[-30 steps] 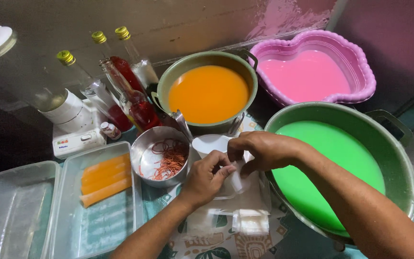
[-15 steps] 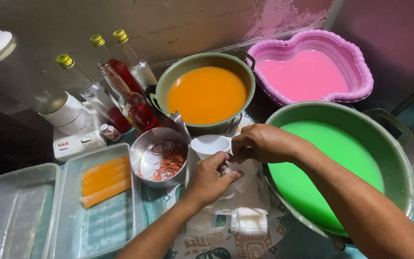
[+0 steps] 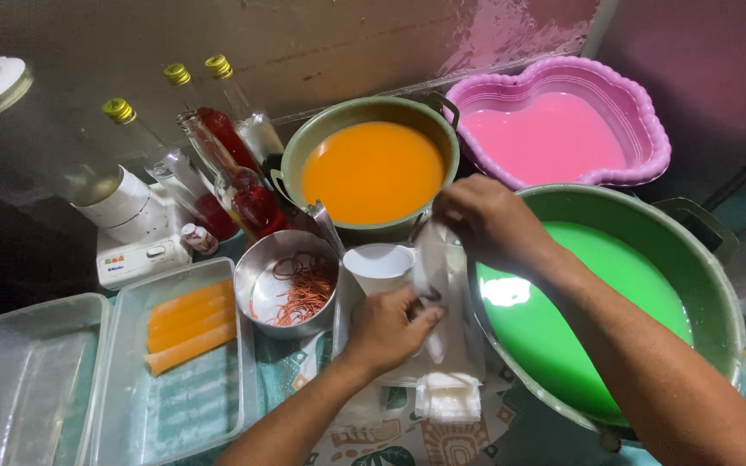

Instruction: Filling small plastic bags with flavored liquid using a funnel and ladle, then tying them closed to make ice pops.

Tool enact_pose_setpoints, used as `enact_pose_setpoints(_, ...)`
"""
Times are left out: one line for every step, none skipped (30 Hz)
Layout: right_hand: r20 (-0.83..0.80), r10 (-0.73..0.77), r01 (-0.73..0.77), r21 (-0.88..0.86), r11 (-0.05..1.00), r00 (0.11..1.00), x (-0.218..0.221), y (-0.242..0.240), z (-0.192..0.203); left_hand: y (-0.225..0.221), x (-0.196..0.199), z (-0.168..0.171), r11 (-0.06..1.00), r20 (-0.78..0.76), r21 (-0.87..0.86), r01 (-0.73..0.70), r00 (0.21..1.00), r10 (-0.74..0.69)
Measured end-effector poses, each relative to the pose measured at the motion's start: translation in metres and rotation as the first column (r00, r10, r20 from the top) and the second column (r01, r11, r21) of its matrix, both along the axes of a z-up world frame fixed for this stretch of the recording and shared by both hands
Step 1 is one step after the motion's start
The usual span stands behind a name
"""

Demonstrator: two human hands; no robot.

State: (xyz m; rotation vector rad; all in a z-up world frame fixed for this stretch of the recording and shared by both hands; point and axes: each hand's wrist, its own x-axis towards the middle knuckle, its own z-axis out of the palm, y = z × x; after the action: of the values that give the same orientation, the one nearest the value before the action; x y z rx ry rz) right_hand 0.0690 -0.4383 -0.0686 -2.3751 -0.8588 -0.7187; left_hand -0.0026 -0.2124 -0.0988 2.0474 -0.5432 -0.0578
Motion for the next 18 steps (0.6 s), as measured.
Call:
enact_pose_setpoints(0.001, 0.0, 0.0, -0.001, 1.0, 1.0, 0.001, -0.002, 0.001, -0.002, -0.001, -0.004, 1.0, 0.001, -0.001, 0.0, 1.0, 0.0)
enact_pose_setpoints(-0.002, -0.07, 0.07, 0.088, 0.994, 0.998, 0.002, -0.003, 0.002, -0.004, -0.001, -0.008, 0.997, 0.041, 0.06, 0.057, 0.997, -0.059)
enact_pose_setpoints(-0.008, -0.139, 0.139, 0.176, 0.975, 0.99, 0.004, -0.005, 0.003, -0.007, -0.001, -0.012, 0.986, 0.08, 0.124, 0.109, 0.99, -0.12)
enact_pose_setpoints(-0.005, -0.139, 0.137, 0.174, 0.975, 0.99, 0.001, -0.003, 0.009, -0.007, -0.002, -0.018, 0.987, 0.082, 0.122, 0.108, 0.99, -0.119)
enact_pose_setpoints(-0.054, -0.105, 0.115, 0.231, 0.966, 0.993, -0.003, -0.001, 0.015, -0.007, -0.003, -0.024, 0.986, 0.181, 0.134, 0.098, 0.976, -0.122)
enact_pose_setpoints(-0.101, -0.068, 0.095, 0.288, 0.953, 0.993, -0.006, 0.002, 0.021, -0.008, -0.004, -0.03, 0.986, 0.277, 0.146, 0.086, 0.953, -0.124)
enact_pose_setpoints(-0.099, -0.067, 0.093, 0.286, 0.954, 0.993, -0.005, 0.004, 0.016, -0.006, -0.003, -0.019, 0.986, 0.278, 0.143, 0.084, 0.953, -0.122)
enact_pose_setpoints(-0.195, 0.004, 0.073, 0.387, 0.919, 0.981, -0.003, 0.006, 0.011, -0.004, -0.002, -0.008, 0.998, 0.231, -0.007, 0.056, 0.971, -0.053)
enact_pose_setpoints(-0.28, 0.084, 0.066, 0.486, 0.871, 0.956, -0.002, 0.008, 0.006, -0.002, -0.001, 0.003, 0.988, 0.175, -0.155, 0.02, 0.985, 0.008)
enact_pose_setpoints(-0.278, 0.085, 0.064, 0.485, 0.872, 0.957, -0.006, 0.012, 0.008, -0.003, 0.004, -0.002, 0.987, 0.177, -0.157, 0.018, 0.984, 0.01)
enact_pose_setpoints(-0.306, 0.165, 0.026, 0.536, 0.844, 0.937, -0.009, 0.018, 0.01, -0.002, 0.01, -0.007, 0.959, 0.113, -0.283, -0.029, 0.992, 0.063)
enact_pose_setpoints(-0.329, 0.246, -0.007, 0.587, 0.81, 0.912, -0.011, 0.024, 0.011, -0.001, 0.016, -0.011, 0.913, 0.045, -0.401, -0.082, 0.993, 0.109)
enact_pose_setpoints(-0.327, 0.251, -0.012, 0.587, 0.81, 0.911, -0.012, 0.027, 0.008, 0.002, 0.026, -0.03, 0.912, 0.046, -0.401, -0.086, 0.992, 0.114)
enact_pose_setpoints(-0.344, 0.278, -0.021, 0.596, 0.803, 0.897, -0.013, 0.03, 0.005, 0.005, 0.037, -0.049, 0.867, 0.003, -0.485, -0.111, 0.992, 0.129)
enact_pose_setpoints(-0.362, 0.304, -0.027, 0.604, 0.797, 0.881, -0.014, 0.033, 0.001, 0.007, 0.047, -0.068, 0.814, -0.043, -0.564, -0.138, 0.99, 0.138)
enact_pose_setpoints(-0.362, 0.307, -0.03, 0.603, 0.797, 0.88, -0.015, 0.036, -0.001, 0.013, 0.049, -0.059, 0.813, -0.043, -0.565, -0.141, 0.989, 0.142)
enact_pose_setpoints(-0.361, 0.304, -0.04, 0.584, 0.81, 0.882, -0.017, 0.038, -0.004, 0.017, 0.051, -0.051, 0.795, -0.037, -0.58, -0.179, 0.98, 0.194)
enact_pose_setpoints(-0.359, 0.301, -0.051, 0.565, 0.824, 0.883, -0.019, 0.041, -0.006, 0.021, 0.053, -0.042, 0.774, -0.032, -0.595, -0.216, 0.969, 0.246)
